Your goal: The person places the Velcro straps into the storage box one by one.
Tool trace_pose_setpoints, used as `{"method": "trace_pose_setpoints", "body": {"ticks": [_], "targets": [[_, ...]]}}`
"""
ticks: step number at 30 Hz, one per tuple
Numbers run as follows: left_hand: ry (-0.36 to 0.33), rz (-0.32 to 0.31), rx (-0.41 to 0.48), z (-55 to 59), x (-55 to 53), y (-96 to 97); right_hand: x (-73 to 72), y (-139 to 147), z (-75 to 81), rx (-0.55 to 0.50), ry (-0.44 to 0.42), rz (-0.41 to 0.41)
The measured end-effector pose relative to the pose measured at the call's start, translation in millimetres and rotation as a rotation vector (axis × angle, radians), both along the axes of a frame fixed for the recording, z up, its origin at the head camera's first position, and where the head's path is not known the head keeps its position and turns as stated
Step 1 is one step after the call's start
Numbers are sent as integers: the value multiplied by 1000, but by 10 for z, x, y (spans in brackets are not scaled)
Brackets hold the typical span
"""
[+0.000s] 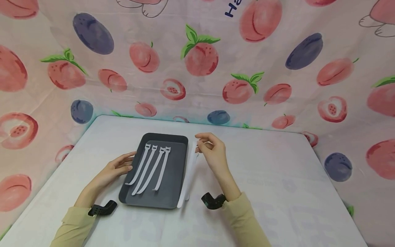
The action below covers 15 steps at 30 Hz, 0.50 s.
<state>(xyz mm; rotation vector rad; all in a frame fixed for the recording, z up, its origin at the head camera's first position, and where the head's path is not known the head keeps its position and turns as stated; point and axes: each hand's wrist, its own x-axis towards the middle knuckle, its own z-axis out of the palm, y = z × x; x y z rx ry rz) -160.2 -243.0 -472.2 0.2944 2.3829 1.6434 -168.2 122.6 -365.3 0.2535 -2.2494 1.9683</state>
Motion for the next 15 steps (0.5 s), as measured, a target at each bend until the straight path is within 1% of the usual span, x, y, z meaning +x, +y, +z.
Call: {"method": "trace_pose_setpoints", "body": {"ticks": [8,12,15], "targets": [[-7,1,28,3,0,3,-71,-95,20,4,11,9],[-16,9,31,10,1,10,-109,-159,3,3,15,24],[-19,9,27,12,1,13,-131,-209,-16,5,2,41]]}}
